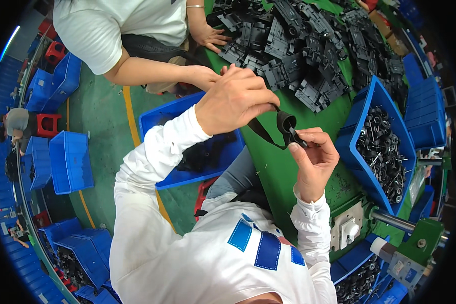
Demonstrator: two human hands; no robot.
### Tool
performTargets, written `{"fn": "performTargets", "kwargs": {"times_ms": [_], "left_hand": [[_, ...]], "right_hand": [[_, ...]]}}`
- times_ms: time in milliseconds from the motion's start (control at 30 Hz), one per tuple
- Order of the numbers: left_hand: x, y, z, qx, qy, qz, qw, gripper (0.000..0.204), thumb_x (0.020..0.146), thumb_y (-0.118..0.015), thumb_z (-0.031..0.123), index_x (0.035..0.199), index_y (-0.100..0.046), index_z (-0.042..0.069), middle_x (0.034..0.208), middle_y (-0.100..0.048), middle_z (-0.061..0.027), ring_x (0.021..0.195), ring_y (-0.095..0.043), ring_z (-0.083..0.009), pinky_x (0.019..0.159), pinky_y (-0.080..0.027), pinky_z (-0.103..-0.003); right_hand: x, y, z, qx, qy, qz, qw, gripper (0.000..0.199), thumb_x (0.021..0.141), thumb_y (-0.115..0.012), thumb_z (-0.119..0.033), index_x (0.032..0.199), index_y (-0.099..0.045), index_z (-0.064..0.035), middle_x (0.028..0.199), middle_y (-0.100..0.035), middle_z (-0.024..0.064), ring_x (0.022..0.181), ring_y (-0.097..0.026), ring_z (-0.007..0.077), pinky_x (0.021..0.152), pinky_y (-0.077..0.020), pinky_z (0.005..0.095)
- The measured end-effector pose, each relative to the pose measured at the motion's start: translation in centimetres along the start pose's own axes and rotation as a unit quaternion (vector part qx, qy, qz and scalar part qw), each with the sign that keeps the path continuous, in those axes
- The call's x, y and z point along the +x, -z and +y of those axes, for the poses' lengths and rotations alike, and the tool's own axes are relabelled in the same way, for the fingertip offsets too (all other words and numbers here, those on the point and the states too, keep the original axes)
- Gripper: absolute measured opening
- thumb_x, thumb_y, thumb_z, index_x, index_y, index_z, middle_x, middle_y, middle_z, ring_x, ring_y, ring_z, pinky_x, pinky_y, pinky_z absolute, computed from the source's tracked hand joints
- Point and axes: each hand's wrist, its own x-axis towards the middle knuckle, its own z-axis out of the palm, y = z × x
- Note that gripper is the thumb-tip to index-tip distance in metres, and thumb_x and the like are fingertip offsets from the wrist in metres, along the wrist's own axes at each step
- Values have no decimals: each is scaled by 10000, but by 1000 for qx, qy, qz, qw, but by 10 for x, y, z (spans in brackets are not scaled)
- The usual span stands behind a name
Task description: Manually assemble black plastic straps with buckles on a factory production line.
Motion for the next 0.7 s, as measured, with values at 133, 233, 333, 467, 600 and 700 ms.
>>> {"fn": "performTargets", "kwargs": {"times_ms": [133,233,333,467,600,700], "left_hand": [[16,1,-15,45,-19,13,999,143,792,-741,148,935,-741,149,767,-615,11,824,-569,-204,799,-419,-359],[21,2,-23,66,-27,-11,997,144,793,-740,156,937,-743,161,772,-617,18,836,-568,-203,811,-418,-366],[28,10,-23,90,-41,-28,995,131,796,-741,175,926,-737,159,783,-621,24,871,-570,-204,857,-410,-377],[29,21,-27,98,-79,-56,990,96,806,-735,185,888,-721,137,799,-629,17,921,-568,-213,890,-398,-381],[21,31,-32,59,-68,-102,991,101,803,-736,180,871,-709,110,807,-629,7,935,-567,-224,908,-393,-386],[14,38,-36,47,-61,-108,991,98,800,-740,174,861,-711,103,814,-634,7,941,-567,-223,913,-391,-380]], "right_hand": [[-1,5,-4,-27,7,29,999,236,776,-716,145,974,-642,39,982,-643,105,919,-639,165,869,-516,301],[-1,5,-6,-39,8,42,998,223,785,-722,137,969,-642,40,963,-642,95,898,-639,156,854,-522,294],[-1,7,-5,-43,4,55,998,212,793,-720,134,966,-642,40,953,-639,84,883,-637,145,833,-520,282],[1,10,-6,-32,-25,72,997,191,810,-716,123,963,-641,37,925,-628,58,837,-633,120,759,-507,247],[2,11,-11,-16,-49,75,996,176,818,-720,102,960,-640,35,893,-620,43,800,-627,109,721,-494,231],[-2,13,-14,-1,-54,76,996,172,819,-727,85,958,-640,36,875,-621,39,791,-625,108,726,-498,236]]}}
